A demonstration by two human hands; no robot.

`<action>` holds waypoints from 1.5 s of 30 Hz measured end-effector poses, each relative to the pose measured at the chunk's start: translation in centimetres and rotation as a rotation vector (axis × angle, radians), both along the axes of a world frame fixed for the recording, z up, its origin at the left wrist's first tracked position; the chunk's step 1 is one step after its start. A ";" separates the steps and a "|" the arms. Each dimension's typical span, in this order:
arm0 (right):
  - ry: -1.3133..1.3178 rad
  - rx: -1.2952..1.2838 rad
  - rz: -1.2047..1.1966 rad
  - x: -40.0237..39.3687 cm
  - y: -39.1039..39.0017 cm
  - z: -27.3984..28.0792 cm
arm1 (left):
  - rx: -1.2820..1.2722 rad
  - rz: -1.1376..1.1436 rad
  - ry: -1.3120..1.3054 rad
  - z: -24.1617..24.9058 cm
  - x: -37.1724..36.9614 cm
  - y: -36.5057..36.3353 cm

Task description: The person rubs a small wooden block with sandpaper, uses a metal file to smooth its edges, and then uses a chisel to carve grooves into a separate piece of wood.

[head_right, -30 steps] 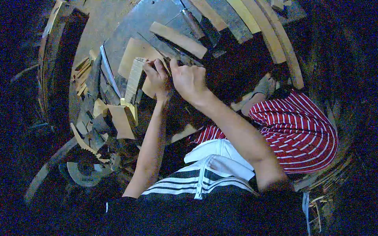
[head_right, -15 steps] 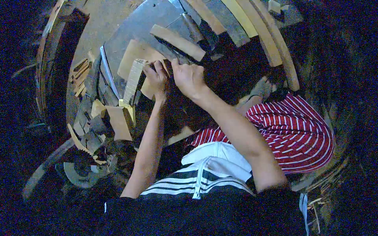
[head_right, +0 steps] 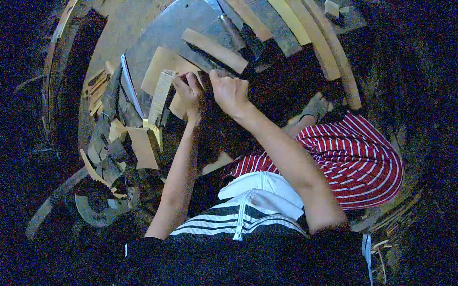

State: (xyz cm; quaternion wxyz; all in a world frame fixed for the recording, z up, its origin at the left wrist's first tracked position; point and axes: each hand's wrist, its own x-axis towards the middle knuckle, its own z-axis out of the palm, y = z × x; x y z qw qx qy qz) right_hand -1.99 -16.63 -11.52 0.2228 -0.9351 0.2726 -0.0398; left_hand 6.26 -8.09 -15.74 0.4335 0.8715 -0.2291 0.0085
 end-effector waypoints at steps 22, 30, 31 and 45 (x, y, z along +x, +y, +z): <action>0.010 0.273 0.010 0.4 -0.1 -2.2 | 0.159 -0.194 -0.124 0.6 -2.2 2.2; -0.070 1.013 -0.169 -0.4 -0.2 -1.8 | 0.061 -0.031 0.003 2.7 -2.7 1.0; -0.050 1.220 -0.236 -0.7 -0.1 -1.2 | 0.065 0.016 0.005 3.0 -2.9 0.9; -0.195 0.665 -0.168 -1.4 -0.6 -3.2 | 0.089 -0.151 0.052 2.0 -1.4 2.2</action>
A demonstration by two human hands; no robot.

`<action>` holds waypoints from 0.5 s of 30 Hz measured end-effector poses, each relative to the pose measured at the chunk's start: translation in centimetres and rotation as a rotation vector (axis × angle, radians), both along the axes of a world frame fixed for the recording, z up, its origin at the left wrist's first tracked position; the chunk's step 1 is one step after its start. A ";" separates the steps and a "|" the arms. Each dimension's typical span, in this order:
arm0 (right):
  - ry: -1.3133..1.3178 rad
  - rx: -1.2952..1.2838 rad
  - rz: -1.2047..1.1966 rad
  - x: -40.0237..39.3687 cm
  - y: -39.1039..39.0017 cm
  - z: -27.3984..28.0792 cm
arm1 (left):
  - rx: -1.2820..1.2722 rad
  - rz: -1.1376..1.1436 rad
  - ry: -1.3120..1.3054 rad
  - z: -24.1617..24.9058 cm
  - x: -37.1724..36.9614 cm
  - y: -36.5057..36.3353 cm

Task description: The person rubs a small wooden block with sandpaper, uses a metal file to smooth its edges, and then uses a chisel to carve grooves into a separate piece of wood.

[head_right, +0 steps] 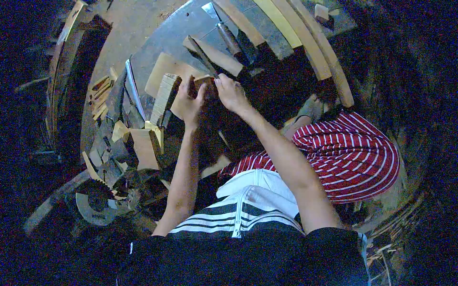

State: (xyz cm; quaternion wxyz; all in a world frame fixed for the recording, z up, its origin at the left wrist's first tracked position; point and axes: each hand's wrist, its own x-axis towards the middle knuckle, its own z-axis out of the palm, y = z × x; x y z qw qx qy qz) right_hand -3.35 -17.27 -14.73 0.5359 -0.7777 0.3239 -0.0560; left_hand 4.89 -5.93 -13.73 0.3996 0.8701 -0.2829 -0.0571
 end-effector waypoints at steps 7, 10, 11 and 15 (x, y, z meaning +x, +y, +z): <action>0.125 -0.237 -0.032 0.2 1.7 1.8 | -0.068 0.018 0.111 -1.1 2.3 -0.9; 0.263 -0.212 0.091 0.0 0.9 3.9 | 0.087 0.005 -0.215 -1.0 2.0 -1.9; 0.268 -0.211 0.084 0.0 0.9 3.6 | 0.129 0.024 -0.242 -1.1 2.1 -2.0; 0.169 -0.469 0.100 0.0 1.1 3.2 | 0.099 0.022 -0.221 -1.5 2.4 -1.9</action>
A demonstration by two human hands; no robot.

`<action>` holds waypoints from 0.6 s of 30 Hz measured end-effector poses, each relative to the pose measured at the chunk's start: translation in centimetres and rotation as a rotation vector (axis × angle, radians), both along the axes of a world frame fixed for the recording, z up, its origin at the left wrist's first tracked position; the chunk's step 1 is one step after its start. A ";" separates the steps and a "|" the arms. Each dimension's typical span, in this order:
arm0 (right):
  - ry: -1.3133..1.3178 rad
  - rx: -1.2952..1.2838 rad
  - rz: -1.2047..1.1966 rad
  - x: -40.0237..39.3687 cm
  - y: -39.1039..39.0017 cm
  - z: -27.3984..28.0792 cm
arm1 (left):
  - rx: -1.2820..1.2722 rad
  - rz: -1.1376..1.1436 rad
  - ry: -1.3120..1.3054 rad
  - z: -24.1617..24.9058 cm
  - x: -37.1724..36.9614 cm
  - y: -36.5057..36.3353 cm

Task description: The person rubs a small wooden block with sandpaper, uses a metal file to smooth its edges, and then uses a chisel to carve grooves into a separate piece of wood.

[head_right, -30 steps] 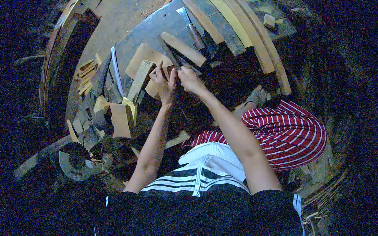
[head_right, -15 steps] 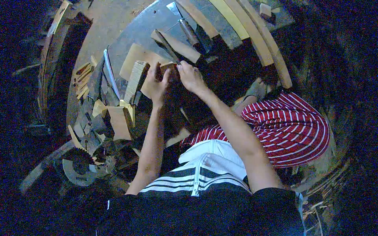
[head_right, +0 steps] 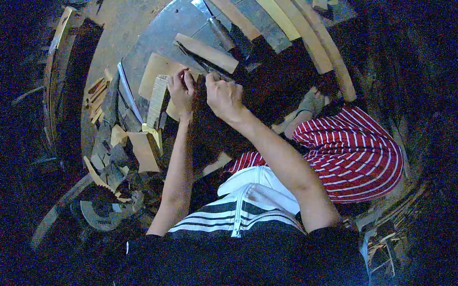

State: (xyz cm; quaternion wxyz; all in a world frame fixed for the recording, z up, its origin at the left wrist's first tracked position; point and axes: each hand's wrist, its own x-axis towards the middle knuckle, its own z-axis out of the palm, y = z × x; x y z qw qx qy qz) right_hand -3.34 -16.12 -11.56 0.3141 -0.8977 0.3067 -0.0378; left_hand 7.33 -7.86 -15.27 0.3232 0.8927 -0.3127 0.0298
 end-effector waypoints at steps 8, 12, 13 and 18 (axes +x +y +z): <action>0.045 -0.162 0.084 -0.1 -0.5 0.5 | 0.071 0.151 -0.148 -1.2 -1.5 -0.5; 0.086 -0.200 0.084 0.5 -0.8 -0.4 | 0.022 0.102 -0.195 -1.6 -0.6 -0.8; 0.098 -0.204 0.092 0.1 -0.6 0.7 | -0.005 0.077 -0.105 -1.4 -1.0 -0.2; 0.106 -0.101 0.075 -0.2 -0.6 -0.4 | 0.007 0.116 -0.278 -3.1 -1.4 0.2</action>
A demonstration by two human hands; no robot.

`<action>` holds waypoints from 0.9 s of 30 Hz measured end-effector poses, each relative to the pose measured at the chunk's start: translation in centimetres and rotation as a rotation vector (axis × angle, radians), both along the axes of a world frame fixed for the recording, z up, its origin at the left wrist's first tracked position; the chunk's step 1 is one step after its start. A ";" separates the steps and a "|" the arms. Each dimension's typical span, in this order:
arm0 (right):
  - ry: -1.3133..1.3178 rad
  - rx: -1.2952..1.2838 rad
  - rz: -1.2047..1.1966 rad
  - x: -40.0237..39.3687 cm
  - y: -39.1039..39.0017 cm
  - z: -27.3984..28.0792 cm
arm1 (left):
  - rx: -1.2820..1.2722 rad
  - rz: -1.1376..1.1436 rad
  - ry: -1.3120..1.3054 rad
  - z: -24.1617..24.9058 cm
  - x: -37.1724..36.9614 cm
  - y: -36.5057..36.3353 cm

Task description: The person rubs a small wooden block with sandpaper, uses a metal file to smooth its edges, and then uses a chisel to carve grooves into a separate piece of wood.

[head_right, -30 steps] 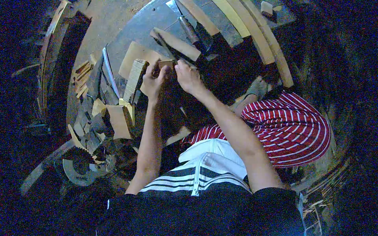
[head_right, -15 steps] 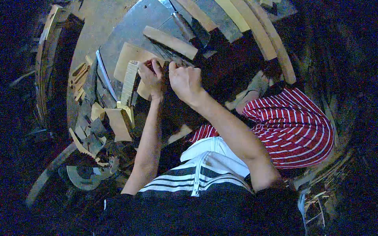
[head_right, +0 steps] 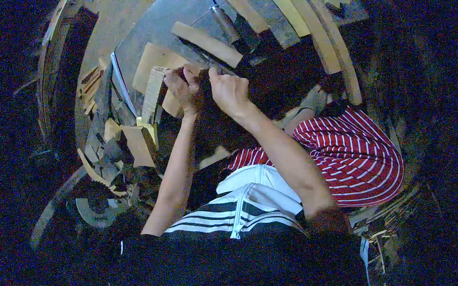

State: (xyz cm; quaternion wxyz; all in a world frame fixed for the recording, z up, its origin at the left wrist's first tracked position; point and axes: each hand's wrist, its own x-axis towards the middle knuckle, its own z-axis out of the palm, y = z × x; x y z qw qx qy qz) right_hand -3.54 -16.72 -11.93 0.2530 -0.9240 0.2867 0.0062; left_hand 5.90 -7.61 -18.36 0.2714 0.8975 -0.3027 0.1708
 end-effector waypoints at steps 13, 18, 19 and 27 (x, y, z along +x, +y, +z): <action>-0.066 0.037 0.010 -0.1 -0.6 1.6 | 0.017 -0.001 0.139 1.6 0.3 -0.5; -0.020 -0.017 0.052 -0.1 -0.7 1.7 | 0.047 -0.051 0.016 1.3 0.5 -0.2; -0.022 -0.021 0.049 0.3 -0.7 0.7 | 0.032 -0.065 0.048 1.6 0.4 -0.2; -0.048 -0.040 0.027 -0.5 0.4 1.3 | 0.030 -0.058 0.000 2.4 0.1 -0.6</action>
